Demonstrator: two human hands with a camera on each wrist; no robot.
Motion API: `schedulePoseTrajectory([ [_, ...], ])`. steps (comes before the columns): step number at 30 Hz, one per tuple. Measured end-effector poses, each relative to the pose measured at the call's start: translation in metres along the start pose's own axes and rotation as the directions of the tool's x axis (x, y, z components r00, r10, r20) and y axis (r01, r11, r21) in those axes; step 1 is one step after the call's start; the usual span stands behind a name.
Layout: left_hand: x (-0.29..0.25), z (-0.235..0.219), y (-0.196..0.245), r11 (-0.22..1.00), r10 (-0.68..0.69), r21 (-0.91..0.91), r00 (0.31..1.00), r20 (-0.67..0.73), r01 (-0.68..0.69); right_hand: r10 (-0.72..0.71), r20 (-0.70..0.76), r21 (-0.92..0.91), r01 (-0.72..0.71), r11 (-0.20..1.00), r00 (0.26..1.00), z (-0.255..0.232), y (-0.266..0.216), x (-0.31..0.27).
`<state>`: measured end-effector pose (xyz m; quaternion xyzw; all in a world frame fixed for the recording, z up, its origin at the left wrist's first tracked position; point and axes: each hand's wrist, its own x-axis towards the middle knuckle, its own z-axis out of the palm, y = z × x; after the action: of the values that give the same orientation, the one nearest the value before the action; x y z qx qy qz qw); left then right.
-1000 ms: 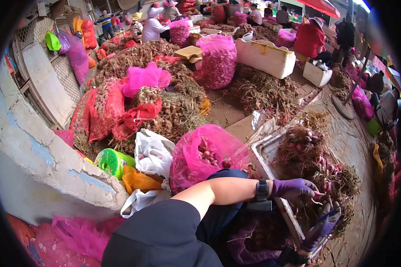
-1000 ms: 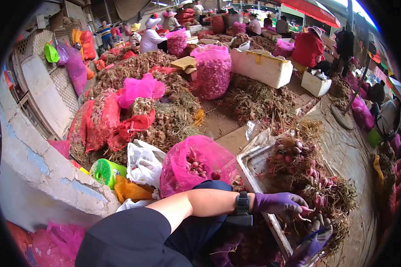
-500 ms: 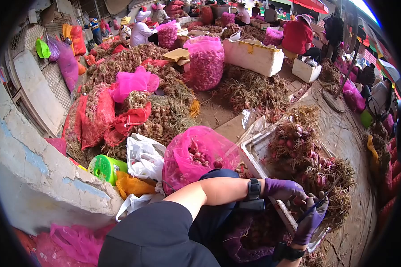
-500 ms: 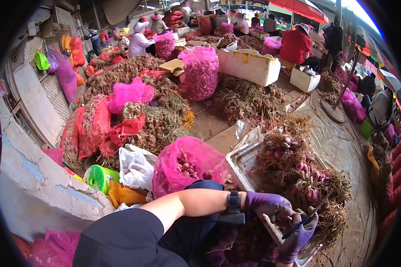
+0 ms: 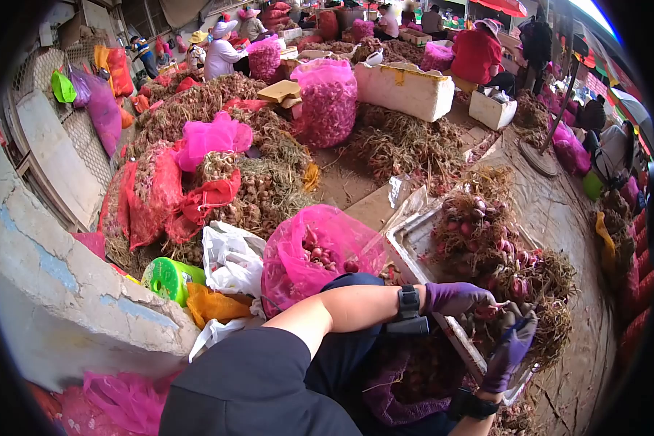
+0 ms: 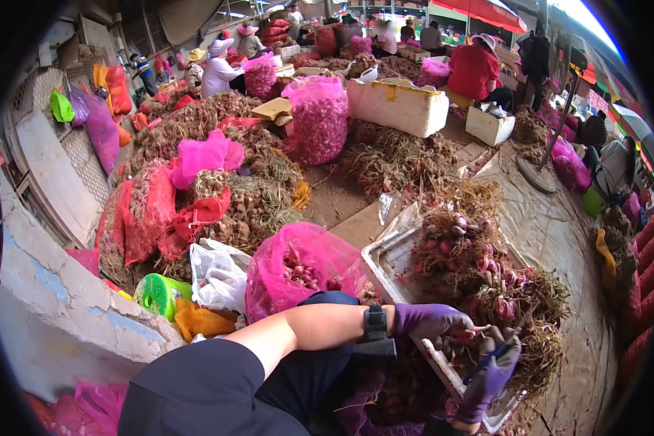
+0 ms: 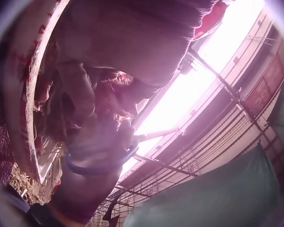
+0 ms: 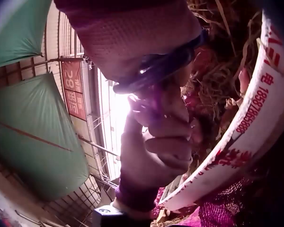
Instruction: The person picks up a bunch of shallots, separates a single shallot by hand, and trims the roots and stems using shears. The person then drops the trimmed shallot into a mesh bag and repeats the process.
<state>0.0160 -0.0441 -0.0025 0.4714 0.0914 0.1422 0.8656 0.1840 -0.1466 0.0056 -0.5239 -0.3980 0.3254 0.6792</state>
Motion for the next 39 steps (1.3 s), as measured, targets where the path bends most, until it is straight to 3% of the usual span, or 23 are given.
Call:
schedulePoseTrajectory([
  [1, -0.004, 0.008, 0.004, 0.993, 0.041, 0.116, 0.997, -0.07, -0.033, -0.018, 0.032, -0.041, 0.02, 0.999, 0.999, 0.008, 0.002, -0.004],
  [2, -0.004, 0.011, 0.004, 0.993, 0.041, 0.117, 0.997, -0.07, -0.033, -0.001, 0.076, -0.117, 0.01, 0.993, 0.997, 0.012, 0.002, -0.007],
  [5, -0.001, 0.013, -0.002, 0.998, 0.004, 0.061, 0.999, 0.037, -0.006, 0.053, 0.075, -0.195, -0.037, 0.98, 0.996, 0.015, -0.016, -0.013],
  [8, 0.006, 0.006, -0.012, 0.992, 0.075, 0.102, 0.997, -0.002, -0.074, 0.079, -0.025, -0.078, -0.08, 0.994, 0.997, 0.014, -0.023, -0.014],
  [10, 0.007, 0.01, -0.007, 0.976, -0.115, -0.191, 0.993, -0.019, 0.109, 0.081, -0.096, -0.049, -0.086, 0.995, 0.992, 0.011, -0.02, -0.012],
  [11, 0.006, 0.009, -0.006, 0.976, -0.113, -0.191, 0.993, -0.02, 0.108, 0.08, -0.095, -0.05, -0.085, 0.995, 0.992, 0.011, -0.02, -0.013],
  [13, 0.003, 0.006, -0.003, 0.995, -0.097, -0.024, 0.995, 0.019, 0.098, 0.098, -0.091, -0.045, -0.103, 0.994, 0.991, 0.013, -0.021, -0.014],
  [16, -0.001, 0.005, 0.003, 0.993, -0.09, 0.085, 0.994, 0.054, 0.086, 0.093, -0.099, -0.04, -0.097, 0.994, 0.991, 0.018, -0.024, -0.016],
  [20, -0.005, 0.014, 0.008, 0.991, -0.113, 0.072, 0.993, -0.042, 0.116, 0.103, -0.049, -0.047, -0.105, 0.993, 0.994, 0.011, -0.016, -0.014],
  [22, -0.001, 0.016, 0.003, 0.974, 0.154, 0.167, 0.988, 0.011, -0.153, 0.109, -0.065, -0.07, -0.114, 0.991, 0.992, 0.012, -0.018, -0.015],
  [26, 0.002, 0.017, -0.001, 0.989, 0.138, 0.053, 0.99, -0.02, -0.136, 0.153, -0.062, -0.062, -0.156, 0.986, 0.986, 0.013, -0.019, -0.015],
  [28, 0.002, 0.012, 0.001, 0.988, 0.051, 0.147, 0.998, 0.037, -0.056, 0.154, -0.058, -0.02, -0.155, 0.988, 0.986, 0.012, -0.015, -0.014],
  [32, -0.001, 0.014, 0.004, 0.993, 0.002, 0.122, 1.0, -0.01, -0.001, 0.101, -0.072, -0.053, -0.105, 0.993, 0.992, 0.008, -0.012, -0.014],
  [34, -0.003, 0.015, 0.005, 0.996, -0.04, 0.075, 0.999, 0.005, 0.039, 0.112, -0.086, 0.039, -0.109, 0.993, 0.99, 0.012, -0.018, -0.016],
  [39, -0.002, 0.013, 0.005, 0.984, -0.035, 0.174, 0.999, 0.026, 0.03, 0.115, -0.074, 0.03, -0.113, 0.993, 0.991, 0.01, -0.015, -0.016],
])
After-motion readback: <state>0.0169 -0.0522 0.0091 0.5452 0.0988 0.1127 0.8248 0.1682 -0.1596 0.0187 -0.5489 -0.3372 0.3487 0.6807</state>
